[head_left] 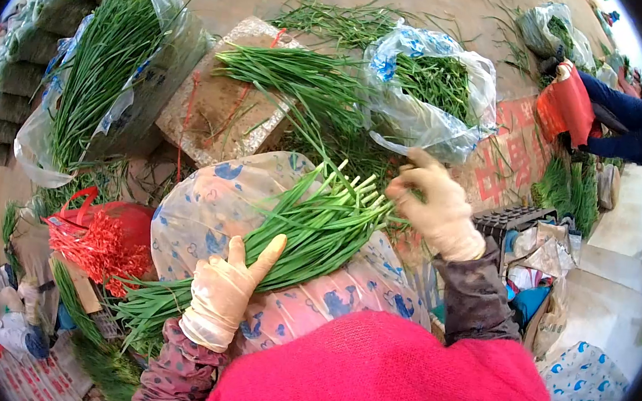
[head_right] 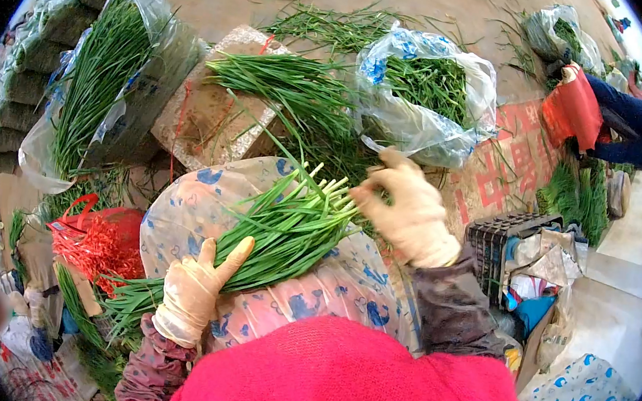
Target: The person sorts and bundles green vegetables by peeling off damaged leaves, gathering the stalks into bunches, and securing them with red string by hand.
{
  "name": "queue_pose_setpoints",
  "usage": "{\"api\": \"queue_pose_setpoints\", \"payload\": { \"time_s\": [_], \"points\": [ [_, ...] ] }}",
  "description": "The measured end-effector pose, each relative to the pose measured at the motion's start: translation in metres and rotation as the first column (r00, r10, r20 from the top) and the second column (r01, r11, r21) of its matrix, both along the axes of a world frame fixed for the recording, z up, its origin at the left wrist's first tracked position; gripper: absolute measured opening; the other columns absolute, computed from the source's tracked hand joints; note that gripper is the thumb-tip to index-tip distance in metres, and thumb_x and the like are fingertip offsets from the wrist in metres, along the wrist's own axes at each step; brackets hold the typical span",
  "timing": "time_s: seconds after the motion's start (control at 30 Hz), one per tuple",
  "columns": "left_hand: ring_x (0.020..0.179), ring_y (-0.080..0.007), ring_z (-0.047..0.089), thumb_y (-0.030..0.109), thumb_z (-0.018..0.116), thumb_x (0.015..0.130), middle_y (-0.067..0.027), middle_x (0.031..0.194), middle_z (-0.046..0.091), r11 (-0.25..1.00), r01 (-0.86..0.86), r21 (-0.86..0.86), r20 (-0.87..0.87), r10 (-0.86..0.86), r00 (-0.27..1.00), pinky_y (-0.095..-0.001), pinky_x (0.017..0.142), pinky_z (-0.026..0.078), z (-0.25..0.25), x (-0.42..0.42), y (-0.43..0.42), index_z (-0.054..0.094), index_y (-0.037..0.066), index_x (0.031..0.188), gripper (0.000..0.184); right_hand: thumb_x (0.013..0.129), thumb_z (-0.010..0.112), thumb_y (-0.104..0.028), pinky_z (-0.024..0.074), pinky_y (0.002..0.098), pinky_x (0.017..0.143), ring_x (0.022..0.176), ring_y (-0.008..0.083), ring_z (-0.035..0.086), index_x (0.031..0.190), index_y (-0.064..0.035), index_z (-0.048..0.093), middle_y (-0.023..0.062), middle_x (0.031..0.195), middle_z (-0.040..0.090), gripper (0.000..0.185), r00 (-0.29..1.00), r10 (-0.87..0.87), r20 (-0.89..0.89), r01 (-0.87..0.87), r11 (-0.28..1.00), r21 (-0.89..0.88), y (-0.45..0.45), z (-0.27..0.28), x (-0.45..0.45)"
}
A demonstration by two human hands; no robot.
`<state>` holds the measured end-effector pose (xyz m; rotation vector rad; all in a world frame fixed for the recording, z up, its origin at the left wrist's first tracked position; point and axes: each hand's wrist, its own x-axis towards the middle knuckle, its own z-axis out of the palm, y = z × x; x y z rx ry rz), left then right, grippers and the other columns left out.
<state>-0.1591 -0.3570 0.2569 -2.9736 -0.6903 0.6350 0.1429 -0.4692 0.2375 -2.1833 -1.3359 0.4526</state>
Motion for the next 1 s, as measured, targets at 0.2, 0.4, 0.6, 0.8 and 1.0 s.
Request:
{"api": "queue_pose_setpoints", "payload": {
  "time_s": [0.2,0.4,0.6,0.8,1.0],
  "points": [
    [0.055,-0.0207,0.056,0.004,0.053,0.078,-0.0130,0.105,0.056,0.991,0.048,0.123,0.016,-0.051,0.999,-0.0329,0.049,0.045,-0.002,0.004,-0.005,0.026,0.041,0.144,0.080,0.083,0.063,-0.036,0.0425,0.0382,0.094,0.114,0.0330,0.053,0.091,-0.0017,0.068,0.0198,0.128,0.052,0.035,0.987,0.020,-0.161,-0.080,0.923,-0.376,0.023,-0.027,-0.047],
    [0.054,-0.0197,0.055,0.007,0.057,0.077,-0.0160,0.107,0.056,0.990,0.073,0.118,0.022,-0.076,0.997,-0.0322,0.047,0.042,-0.002,-0.002,-0.006,0.022,0.040,0.145,0.083,0.083,0.056,-0.024,0.0485,0.0371,0.078,0.087,0.0322,0.063,0.086,-0.0047,0.070,0.0132,0.097,0.064,0.023,0.919,-0.150,-0.364,0.016,0.938,-0.345,0.012,-0.041,-0.039],
    [0.053,-0.0189,0.054,0.008,0.055,0.079,-0.0161,0.107,0.057,0.995,0.064,0.080,0.048,-0.068,0.996,-0.0321,0.046,0.042,0.001,0.001,-0.007,0.024,0.040,0.145,0.080,0.080,0.058,-0.021,0.0497,0.0395,0.076,0.085,0.0336,0.064,0.088,-0.0069,0.071,0.0160,0.087,0.067,0.021,0.968,-0.187,-0.169,0.134,0.949,-0.286,-0.006,-0.057,-0.011],
    [0.056,-0.0223,0.056,0.013,0.058,0.075,-0.0149,0.108,0.058,0.999,0.043,0.033,0.171,-0.048,0.984,-0.0340,0.050,0.047,0.004,-0.011,0.002,0.038,0.042,0.138,0.072,0.085,0.058,-0.034,0.0477,0.0445,0.077,0.089,0.0389,0.061,0.093,-0.0036,0.066,0.0219,0.088,0.064,0.033,0.936,-0.325,0.133,0.346,0.785,-0.514,-0.036,-0.104,0.085],
    [0.053,-0.0188,0.053,0.017,0.056,0.075,-0.0143,0.106,0.059,0.989,0.121,0.082,0.340,-0.142,0.930,-0.0308,0.048,0.046,-0.018,-0.030,0.015,0.045,0.043,0.133,0.064,0.075,0.069,-0.043,0.0394,0.0366,0.099,0.117,0.0257,0.052,0.135,-0.0021,0.044,0.0154,0.127,0.056,0.077,0.688,0.170,-0.705,-0.462,0.852,-0.245,0.016,-0.116,0.085]
  ]
}}
